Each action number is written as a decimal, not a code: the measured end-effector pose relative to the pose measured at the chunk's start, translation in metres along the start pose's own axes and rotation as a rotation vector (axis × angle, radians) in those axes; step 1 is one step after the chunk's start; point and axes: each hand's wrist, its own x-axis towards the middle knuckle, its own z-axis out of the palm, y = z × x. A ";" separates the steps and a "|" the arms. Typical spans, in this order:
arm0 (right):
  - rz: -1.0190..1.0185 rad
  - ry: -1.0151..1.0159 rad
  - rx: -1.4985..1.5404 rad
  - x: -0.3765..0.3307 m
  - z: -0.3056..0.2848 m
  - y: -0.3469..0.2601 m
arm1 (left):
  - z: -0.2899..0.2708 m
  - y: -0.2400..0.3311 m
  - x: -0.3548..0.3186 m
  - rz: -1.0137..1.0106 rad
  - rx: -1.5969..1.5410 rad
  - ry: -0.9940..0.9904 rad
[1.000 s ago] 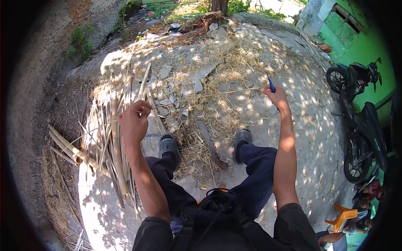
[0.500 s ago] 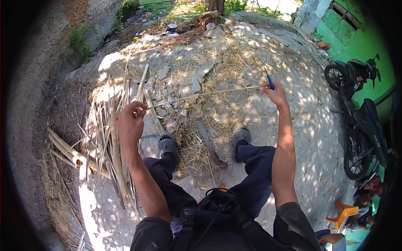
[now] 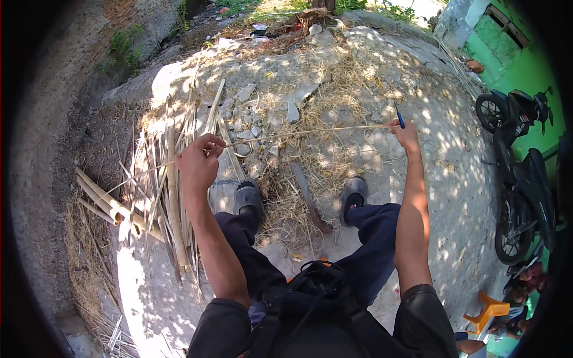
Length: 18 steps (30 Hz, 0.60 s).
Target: The person uses a knife to shave and smooth thin bamboo strips while sitting outdoors, handling one strip at a time and moving it through their hands to reach different sections.
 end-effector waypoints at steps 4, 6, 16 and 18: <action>-0.077 -0.197 0.091 -0.008 0.029 -0.002 | 0.000 0.001 -0.001 -0.044 0.098 0.018; -0.236 -0.173 -0.117 -0.001 0.034 0.006 | 0.001 0.001 -0.001 -0.079 0.120 0.009; -0.222 -0.077 -0.099 -0.004 0.053 -0.031 | 0.002 -0.005 0.000 -0.117 0.153 -0.047; -0.170 -0.059 0.033 -0.009 0.056 -0.039 | 0.003 -0.005 0.000 -0.090 0.133 -0.045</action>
